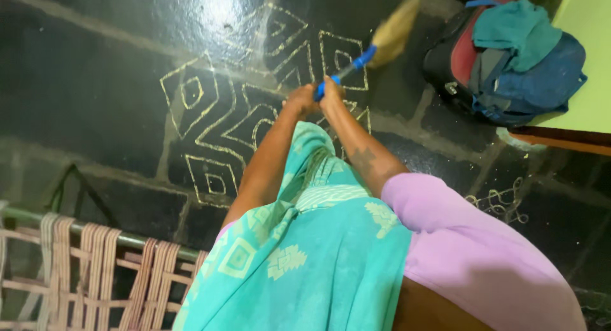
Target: The person sweeps a dark tiled floor using a broom with a blue handle. They move the broom back and forth to clean a geometric pattern drawn on the floor, navigating around a woven cot and a yellow bucket.
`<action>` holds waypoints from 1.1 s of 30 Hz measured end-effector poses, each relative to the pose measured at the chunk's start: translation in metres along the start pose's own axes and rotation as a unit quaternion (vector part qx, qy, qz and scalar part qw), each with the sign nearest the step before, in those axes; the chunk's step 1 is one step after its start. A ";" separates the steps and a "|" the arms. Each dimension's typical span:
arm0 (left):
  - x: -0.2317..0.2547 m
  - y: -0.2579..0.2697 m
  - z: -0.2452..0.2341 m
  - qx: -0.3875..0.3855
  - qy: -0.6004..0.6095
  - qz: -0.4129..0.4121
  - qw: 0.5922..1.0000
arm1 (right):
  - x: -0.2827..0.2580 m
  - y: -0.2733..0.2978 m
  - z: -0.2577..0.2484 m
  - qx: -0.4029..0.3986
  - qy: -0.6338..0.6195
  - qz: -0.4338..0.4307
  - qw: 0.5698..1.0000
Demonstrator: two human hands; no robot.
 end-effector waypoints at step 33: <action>-0.099 -0.071 -0.198 0.411 0.264 -0.236 0.840 | 0.040 0.017 0.353 -0.487 0.491 -0.156 0.705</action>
Point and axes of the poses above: each hand's wrist, its own y-axis away from the middle knuckle, its own z-axis out of the palm, x = y × z, the point moved 6 cm from there along -y, towards the middle knuckle, and after that the axes turned 4 degrees about x, right-handed, at the moved point
